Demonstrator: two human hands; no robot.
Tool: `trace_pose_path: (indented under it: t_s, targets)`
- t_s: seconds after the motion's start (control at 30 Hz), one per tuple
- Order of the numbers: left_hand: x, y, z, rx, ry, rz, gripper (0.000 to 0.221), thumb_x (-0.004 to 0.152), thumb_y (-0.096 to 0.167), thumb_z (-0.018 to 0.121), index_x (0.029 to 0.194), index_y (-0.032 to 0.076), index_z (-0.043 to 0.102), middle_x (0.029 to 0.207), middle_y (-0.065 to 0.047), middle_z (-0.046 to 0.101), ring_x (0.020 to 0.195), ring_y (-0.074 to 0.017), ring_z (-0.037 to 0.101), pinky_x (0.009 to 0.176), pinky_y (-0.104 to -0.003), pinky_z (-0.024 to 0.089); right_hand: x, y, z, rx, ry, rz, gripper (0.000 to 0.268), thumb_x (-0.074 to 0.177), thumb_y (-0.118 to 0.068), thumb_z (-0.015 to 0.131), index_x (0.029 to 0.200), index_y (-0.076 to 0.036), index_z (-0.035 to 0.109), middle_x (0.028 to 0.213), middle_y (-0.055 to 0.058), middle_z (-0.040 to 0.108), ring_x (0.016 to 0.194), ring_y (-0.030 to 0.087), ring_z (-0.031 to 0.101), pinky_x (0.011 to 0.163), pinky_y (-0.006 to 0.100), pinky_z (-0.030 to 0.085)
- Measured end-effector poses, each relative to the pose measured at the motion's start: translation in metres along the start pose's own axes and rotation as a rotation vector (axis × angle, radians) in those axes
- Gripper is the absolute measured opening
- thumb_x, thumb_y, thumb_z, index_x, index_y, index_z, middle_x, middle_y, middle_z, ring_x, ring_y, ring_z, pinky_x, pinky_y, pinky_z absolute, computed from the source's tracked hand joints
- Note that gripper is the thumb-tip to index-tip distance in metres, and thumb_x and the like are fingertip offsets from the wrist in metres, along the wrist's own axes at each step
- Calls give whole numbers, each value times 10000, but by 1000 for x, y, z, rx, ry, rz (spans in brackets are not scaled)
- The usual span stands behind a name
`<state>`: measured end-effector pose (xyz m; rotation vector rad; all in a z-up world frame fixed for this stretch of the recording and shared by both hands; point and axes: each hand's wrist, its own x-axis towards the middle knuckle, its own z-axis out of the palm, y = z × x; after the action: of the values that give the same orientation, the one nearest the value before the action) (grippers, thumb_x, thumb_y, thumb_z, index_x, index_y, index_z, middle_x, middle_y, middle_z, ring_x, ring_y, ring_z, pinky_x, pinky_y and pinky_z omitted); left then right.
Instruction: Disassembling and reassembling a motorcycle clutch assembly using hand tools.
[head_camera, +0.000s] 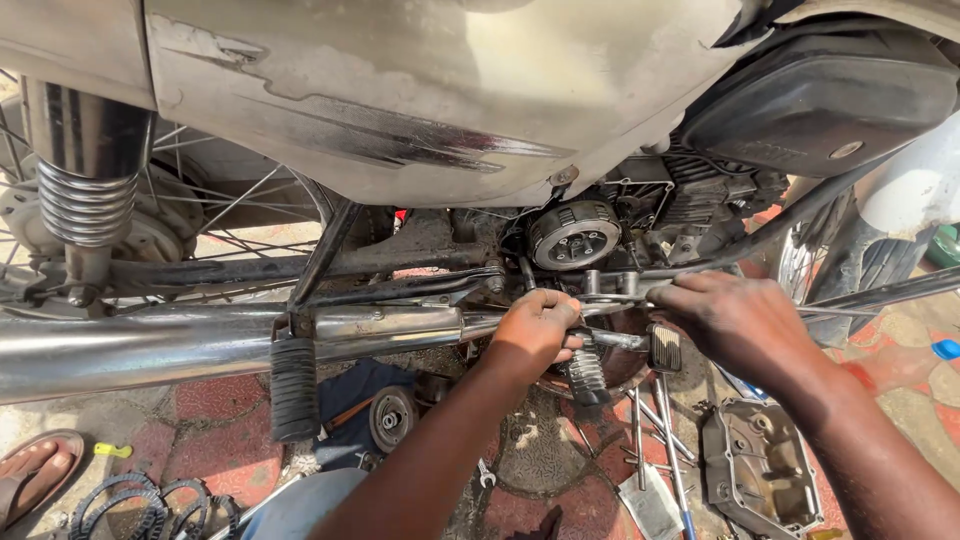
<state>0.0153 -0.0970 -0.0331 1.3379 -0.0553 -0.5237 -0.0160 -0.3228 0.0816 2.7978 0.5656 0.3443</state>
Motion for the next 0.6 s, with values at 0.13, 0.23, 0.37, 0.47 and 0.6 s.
trace_pose_path:
  t_s: [0.13,0.23,0.37,0.47,0.6]
  targets:
    - [33,-26,31,-281,72,-118,480,1014,391,522,1338,39,561,1276,-118,649,1032,-237,709,849,-343,591,24,2,26,-54,-22,-113,320,851,-297,637,1143,-240,754,1141,56,742,960,270,727,658,425,585]
    - [47,-37,43,-431,134,-130,537,1044,392,469,1401,-9,490,1370,-162,609,1110,-269,699,886,-352,594,43,-9,21,-104,-129,-82,325,842,-242,649,1156,-237,732,1076,18,750,931,260,737,669,430,582]
    - [54,-33,41,-614,119,-156,606,1061,384,408,1505,-21,330,1430,-192,547,1134,-287,690,933,-356,616,57,-9,18,-150,-150,-84,364,794,-222,675,1154,-241,729,990,22,753,874,268,744,646,431,577]
    - [64,-37,40,-720,107,-170,630,1059,365,390,1522,-52,301,1430,-221,544,1110,-295,701,923,-372,623,59,-6,16,-163,-151,-109,357,781,-227,684,1134,-243,733,959,25,752,852,272,744,634,431,574]
    - [63,-33,37,-831,108,-167,640,1053,346,361,1552,-33,232,1426,-257,544,1097,-313,708,919,-386,619,64,-3,15,-178,-160,-112,346,802,-256,687,1144,-268,740,947,20,753,833,278,741,623,436,568]
